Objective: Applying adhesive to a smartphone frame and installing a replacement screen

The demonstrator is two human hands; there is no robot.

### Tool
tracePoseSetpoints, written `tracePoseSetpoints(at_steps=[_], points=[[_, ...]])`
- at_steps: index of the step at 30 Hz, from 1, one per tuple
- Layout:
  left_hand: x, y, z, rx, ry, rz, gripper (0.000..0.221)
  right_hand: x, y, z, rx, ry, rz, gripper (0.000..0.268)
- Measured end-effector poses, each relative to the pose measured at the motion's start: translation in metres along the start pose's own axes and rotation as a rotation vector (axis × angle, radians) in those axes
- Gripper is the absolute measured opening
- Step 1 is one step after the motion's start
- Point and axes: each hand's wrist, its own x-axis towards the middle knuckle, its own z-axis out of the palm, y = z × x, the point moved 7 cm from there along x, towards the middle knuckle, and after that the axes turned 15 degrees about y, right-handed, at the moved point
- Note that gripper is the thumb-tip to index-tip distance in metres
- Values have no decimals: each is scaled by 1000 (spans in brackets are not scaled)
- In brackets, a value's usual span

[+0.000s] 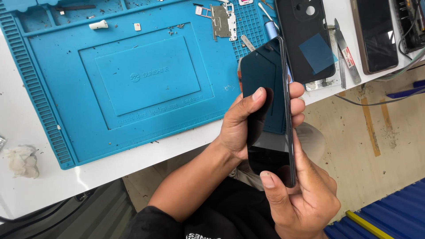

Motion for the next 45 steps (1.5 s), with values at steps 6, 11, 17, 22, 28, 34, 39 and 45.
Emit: tracePoseSetpoints(at_steps=[6,11,17,22,28,34,39,45], points=[[-4,3,4,45,5,-40,53,-2,0,0,-3,27,-23,60],[-10,11,22,130,3,86,51,-9,13,-4,-17,85,54,54],[-15,13,31,221,47,138,59,-14,29,-8,73,146,108,50],[-17,13,43,355,11,168,61,-16,49,-8,165,239,107,47],[-15,13,54,382,-35,197,60,-14,69,-3,437,341,155,53],[-15,7,58,479,-22,247,62,-15,72,-8,406,359,230,53],[-14,-1,53,483,9,207,62,-14,64,-3,746,273,428,58],[-25,0,56,586,212,294,65,-12,59,-5,674,302,759,63]])
